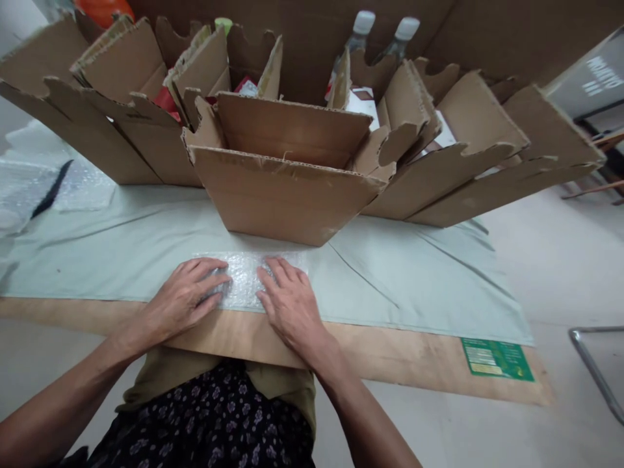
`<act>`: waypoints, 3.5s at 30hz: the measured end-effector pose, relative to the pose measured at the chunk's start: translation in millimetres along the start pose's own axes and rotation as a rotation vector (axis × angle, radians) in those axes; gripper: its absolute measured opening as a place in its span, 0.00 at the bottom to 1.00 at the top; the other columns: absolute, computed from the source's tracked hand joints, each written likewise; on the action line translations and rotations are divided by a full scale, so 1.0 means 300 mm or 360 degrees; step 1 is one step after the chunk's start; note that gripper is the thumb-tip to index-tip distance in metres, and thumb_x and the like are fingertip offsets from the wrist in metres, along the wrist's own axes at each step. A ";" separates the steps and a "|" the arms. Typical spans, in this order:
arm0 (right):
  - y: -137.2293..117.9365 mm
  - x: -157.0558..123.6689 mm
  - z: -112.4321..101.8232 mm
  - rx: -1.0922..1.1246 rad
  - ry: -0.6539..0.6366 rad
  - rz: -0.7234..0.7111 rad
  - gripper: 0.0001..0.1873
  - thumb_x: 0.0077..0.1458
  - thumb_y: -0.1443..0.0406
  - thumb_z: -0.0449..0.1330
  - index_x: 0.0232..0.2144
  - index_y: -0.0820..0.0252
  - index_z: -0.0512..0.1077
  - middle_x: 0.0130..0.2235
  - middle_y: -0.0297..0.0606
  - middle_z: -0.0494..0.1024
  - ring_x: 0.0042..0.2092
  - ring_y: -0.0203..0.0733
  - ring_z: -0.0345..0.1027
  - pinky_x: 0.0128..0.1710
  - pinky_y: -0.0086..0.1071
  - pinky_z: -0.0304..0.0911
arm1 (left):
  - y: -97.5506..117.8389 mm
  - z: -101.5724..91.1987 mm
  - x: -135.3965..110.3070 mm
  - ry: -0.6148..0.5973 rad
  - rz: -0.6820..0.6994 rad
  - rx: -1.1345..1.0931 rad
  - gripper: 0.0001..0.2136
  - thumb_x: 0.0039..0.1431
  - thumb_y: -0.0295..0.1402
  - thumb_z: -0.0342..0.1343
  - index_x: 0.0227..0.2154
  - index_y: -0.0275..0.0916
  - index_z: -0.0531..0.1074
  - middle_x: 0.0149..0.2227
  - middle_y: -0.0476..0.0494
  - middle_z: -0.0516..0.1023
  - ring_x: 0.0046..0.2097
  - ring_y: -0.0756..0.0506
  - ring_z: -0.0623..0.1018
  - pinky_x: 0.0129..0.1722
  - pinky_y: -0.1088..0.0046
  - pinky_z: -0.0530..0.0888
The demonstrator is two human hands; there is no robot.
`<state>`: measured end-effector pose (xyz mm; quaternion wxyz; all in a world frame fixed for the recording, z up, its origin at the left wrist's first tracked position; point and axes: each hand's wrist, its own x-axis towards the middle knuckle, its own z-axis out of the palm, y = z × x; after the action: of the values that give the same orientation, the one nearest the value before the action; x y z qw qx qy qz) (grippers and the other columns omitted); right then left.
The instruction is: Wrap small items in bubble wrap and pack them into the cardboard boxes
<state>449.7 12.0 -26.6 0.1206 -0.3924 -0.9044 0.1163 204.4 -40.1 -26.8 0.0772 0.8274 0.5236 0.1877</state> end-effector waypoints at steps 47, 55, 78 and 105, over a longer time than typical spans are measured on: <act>0.337 0.022 -0.098 0.0711 0.0937 0.0862 0.22 0.57 0.55 0.60 0.49 0.60 0.78 0.47 0.48 0.85 0.48 0.52 0.79 0.51 0.51 0.74 | -0.098 0.017 0.198 0.0752 -0.0754 -0.0807 0.32 0.61 0.36 0.58 0.68 0.39 0.62 0.61 0.32 0.75 0.60 0.35 0.77 0.58 0.49 0.77; 0.272 -0.030 -0.039 0.0381 0.0565 0.0534 0.16 0.61 0.58 0.59 0.47 0.56 0.80 0.52 0.46 0.84 0.53 0.55 0.76 0.57 0.56 0.68 | -0.103 0.002 0.054 0.0311 -0.0638 0.0017 0.16 0.59 0.40 0.59 0.48 0.40 0.79 0.52 0.35 0.79 0.54 0.31 0.74 0.57 0.44 0.73; -0.090 -0.123 -0.055 0.0747 -0.0068 0.0276 0.19 0.68 0.63 0.54 0.57 0.51 0.77 0.47 0.37 0.86 0.44 0.46 0.81 0.49 0.46 0.74 | -0.137 -0.087 0.173 0.0491 -0.0498 0.0150 0.22 0.59 0.32 0.59 0.57 0.35 0.73 0.55 0.30 0.78 0.57 0.30 0.76 0.57 0.46 0.73; -0.071 0.019 0.027 0.0114 0.0069 -0.0612 0.16 0.65 0.73 0.56 0.52 0.60 0.75 0.59 0.47 0.79 0.62 0.55 0.67 0.52 0.47 0.67 | 0.097 0.028 -0.130 0.0429 -0.0481 -0.0110 0.20 0.68 0.29 0.53 0.62 0.37 0.67 0.38 0.43 0.81 0.37 0.42 0.80 0.39 0.62 0.79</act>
<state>428.8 1.0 -27.1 0.1740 -0.2104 -0.9551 0.1147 217.1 -87.2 -34.1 0.0621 0.7037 0.6407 0.3009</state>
